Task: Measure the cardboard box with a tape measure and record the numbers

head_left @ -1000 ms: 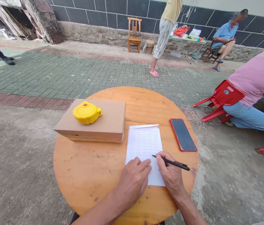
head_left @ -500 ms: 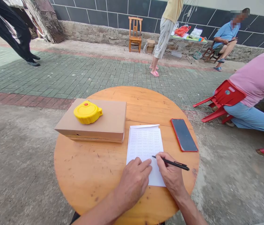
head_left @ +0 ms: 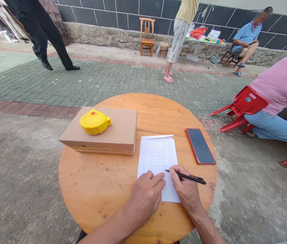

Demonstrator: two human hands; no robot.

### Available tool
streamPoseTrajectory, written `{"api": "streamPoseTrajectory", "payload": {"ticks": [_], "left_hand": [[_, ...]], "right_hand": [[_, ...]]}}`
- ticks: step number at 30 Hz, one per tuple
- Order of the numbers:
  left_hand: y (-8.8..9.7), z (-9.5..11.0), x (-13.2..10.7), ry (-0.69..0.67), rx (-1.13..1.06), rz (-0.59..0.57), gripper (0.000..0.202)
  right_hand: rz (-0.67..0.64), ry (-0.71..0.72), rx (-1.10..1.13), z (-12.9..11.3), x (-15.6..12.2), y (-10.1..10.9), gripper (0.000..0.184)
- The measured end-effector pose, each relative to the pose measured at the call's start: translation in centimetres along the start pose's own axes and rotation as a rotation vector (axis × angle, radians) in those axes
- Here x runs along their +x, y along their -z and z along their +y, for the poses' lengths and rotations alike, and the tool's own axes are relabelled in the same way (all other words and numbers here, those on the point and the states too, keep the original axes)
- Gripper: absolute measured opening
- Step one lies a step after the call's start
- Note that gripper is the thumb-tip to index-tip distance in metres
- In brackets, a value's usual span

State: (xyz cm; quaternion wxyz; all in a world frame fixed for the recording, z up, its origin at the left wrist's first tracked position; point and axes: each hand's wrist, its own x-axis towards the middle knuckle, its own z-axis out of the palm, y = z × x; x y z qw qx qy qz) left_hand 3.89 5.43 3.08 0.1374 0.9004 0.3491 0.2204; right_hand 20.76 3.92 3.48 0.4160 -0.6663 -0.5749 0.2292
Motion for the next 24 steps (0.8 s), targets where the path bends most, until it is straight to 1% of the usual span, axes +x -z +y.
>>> {"api": "streamPoseTrajectory", "payload": {"ticks": [4,11,19,24], "left_hand": [[-0.09,-0.12,-0.06,-0.007,0.014,-0.018,0.017],[-0.15,-0.10,-0.21,-0.019,0.029,-0.015,0.019],[-0.05,-0.10,-0.11,-0.017,0.027,-0.012,0.020],[0.06,-0.11,-0.08,-0.015,0.043,-0.035,0.022]], "right_hand": [[0.038,0.001,-0.003,-0.10,0.01,0.02,0.023],[0.110,-0.017,0.030,-0.19,0.10,0.07,0.024],[0.094,-0.028,0.016,-0.26,0.20,-0.01,0.024],[0.044,-0.037,0.026,-0.10,0.14,0.04,0.024]]}}
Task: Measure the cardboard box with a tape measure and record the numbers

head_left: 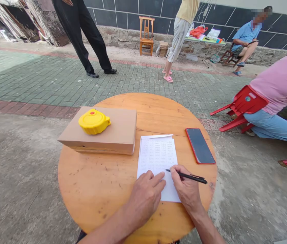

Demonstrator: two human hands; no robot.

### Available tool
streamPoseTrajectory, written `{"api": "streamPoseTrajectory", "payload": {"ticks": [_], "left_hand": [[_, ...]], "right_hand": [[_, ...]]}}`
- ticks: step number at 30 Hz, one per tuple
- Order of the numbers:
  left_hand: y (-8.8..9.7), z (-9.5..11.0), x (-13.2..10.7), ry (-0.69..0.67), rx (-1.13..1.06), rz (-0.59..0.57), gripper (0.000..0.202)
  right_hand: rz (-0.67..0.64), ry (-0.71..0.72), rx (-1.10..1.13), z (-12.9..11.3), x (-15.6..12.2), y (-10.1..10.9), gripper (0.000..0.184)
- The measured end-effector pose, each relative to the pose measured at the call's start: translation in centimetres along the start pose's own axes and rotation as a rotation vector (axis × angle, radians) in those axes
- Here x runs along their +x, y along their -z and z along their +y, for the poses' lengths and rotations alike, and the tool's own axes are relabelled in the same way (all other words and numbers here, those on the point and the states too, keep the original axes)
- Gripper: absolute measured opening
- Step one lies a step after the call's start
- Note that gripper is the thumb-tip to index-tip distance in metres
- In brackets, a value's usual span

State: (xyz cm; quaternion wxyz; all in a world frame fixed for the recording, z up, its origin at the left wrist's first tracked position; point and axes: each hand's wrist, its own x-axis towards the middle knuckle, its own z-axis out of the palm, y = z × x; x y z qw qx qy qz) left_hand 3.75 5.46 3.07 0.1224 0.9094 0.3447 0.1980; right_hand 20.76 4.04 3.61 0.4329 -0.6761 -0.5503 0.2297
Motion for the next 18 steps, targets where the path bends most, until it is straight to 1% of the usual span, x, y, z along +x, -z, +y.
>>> {"api": "streamPoseTrajectory", "payload": {"ticks": [3,10,15,18], "left_hand": [[-0.02,0.05,0.00,0.006,-0.012,0.000,0.022],[0.06,0.16,-0.11,0.010,-0.018,-0.010,0.020],[-0.08,0.09,-0.15,0.017,-0.037,0.004,0.022],[-0.09,0.04,-0.09,0.014,-0.038,0.000,0.022]], "right_hand": [[0.009,-0.027,0.028,0.09,-0.05,0.06,0.025],[0.015,-0.005,-0.008,-0.22,-0.03,0.15,0.024],[0.080,-0.059,0.068,-0.18,-0.07,0.19,0.025],[0.096,-0.083,0.096,-0.21,0.05,0.14,0.025]]}}
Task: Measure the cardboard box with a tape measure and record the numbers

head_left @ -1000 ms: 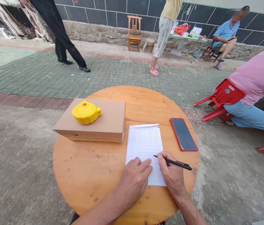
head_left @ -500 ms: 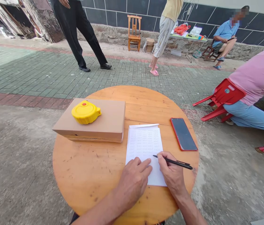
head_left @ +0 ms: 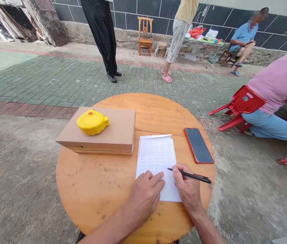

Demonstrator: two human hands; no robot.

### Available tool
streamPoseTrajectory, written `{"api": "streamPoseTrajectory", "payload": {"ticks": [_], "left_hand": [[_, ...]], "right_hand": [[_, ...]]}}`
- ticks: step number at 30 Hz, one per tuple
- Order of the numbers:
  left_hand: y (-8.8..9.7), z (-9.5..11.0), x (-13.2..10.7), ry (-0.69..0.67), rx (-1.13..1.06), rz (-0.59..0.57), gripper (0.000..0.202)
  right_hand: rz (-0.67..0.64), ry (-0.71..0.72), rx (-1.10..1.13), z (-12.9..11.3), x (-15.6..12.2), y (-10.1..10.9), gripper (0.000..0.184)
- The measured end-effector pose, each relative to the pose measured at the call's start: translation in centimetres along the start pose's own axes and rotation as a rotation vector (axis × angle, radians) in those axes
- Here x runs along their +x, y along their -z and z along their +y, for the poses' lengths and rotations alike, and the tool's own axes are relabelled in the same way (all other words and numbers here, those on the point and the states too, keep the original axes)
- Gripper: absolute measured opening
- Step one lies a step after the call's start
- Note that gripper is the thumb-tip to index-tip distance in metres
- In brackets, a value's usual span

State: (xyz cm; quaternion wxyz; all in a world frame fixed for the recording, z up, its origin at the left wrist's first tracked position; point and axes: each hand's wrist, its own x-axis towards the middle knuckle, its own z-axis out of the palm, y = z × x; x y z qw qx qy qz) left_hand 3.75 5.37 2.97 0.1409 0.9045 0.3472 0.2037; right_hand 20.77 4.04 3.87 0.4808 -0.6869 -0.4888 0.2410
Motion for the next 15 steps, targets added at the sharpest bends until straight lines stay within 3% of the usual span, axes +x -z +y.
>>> {"api": "streamPoseTrajectory", "payload": {"ticks": [15], "left_hand": [[-0.06,-0.06,0.06,0.002,0.006,-0.002,0.023]], "right_hand": [[-0.052,-0.006,-0.042,0.10,0.08,-0.14,0.026]]}}
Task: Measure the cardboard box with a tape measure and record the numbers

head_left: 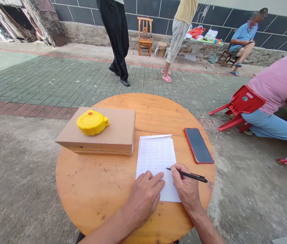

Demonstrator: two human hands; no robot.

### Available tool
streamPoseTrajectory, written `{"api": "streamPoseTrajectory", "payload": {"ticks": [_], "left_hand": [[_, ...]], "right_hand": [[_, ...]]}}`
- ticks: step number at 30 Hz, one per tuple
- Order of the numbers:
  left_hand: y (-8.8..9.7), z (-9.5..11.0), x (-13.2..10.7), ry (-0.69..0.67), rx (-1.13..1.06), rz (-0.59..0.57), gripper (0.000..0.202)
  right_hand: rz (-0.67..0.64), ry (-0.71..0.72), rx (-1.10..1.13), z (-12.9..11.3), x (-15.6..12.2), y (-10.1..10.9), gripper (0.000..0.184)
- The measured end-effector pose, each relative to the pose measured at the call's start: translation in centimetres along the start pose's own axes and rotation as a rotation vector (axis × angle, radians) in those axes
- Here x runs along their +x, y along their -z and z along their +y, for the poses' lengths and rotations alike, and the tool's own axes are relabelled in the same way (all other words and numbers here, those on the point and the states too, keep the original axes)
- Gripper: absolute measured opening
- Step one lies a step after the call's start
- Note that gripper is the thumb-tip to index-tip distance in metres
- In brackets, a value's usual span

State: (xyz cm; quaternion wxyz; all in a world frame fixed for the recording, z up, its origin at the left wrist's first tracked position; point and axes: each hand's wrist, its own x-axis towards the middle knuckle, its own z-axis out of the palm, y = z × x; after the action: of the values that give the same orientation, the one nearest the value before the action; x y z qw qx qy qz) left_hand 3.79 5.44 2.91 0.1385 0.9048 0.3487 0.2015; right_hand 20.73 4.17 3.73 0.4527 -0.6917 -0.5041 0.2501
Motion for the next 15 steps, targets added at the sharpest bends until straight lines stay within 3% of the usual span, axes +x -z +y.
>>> {"api": "streamPoseTrajectory", "payload": {"ticks": [5,15], "left_hand": [[0.07,0.06,-0.04,-0.005,0.000,-0.008,0.023],[0.15,0.09,-0.03,-0.010,0.008,0.002,0.021]], "right_hand": [[0.010,0.042,-0.039,-0.13,0.04,0.03,0.026],[0.004,-0.029,-0.004,-0.02,-0.10,0.08,0.027]]}}
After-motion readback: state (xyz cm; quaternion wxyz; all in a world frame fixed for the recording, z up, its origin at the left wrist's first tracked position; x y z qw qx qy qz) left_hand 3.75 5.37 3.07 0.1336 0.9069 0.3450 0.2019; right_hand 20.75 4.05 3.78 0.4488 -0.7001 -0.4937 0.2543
